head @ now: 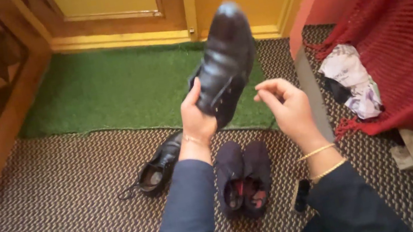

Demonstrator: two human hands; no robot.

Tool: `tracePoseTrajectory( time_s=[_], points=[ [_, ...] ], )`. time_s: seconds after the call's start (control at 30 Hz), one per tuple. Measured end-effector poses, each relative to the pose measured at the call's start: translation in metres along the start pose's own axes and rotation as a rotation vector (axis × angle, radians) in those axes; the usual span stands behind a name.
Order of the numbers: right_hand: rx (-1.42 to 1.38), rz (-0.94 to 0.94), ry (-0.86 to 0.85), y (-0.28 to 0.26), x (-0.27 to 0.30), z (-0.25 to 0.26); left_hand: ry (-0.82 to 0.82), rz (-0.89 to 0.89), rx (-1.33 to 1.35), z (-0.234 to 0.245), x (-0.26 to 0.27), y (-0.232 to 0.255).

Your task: The person sits on the floor and laces a pair of black leather shoes. They thread the laces through the eyelets and tie them, handling one shoe at a time.

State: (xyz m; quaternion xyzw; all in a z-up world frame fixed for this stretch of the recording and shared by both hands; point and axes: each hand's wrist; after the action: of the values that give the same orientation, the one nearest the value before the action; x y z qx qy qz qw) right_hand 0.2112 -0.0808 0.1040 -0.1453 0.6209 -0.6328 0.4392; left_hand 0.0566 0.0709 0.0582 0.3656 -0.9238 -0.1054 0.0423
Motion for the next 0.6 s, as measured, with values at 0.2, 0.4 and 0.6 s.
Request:
tracePoseTrajectory(
  time_s=[0.2,0.4,0.6],
  points=[
    [-0.334,0.092,0.188,-0.090,0.038,-0.002,-0.170,-0.123,-0.405,-0.123,0.046,0.012],
    [-0.235,0.241,0.232,-0.146,0.073,-0.010,-0.105,-0.295,-0.595,-0.144,0.111,-0.005],
    [0.060,0.204,0.188,-0.155,0.087,-0.005,-0.093,-0.358,-0.560,-0.135,0.142,-0.020]
  ],
)
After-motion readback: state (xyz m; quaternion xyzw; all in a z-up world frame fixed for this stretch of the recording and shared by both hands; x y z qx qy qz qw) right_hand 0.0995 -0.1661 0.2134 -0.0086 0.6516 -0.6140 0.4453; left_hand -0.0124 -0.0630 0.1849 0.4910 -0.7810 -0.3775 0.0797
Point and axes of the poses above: each hand's wrist, its own x-axis away from the middle knuckle, its own z-axis out of the back of the hand, y = z × x, and after that the axes turned 7 degrees about y, right-handed
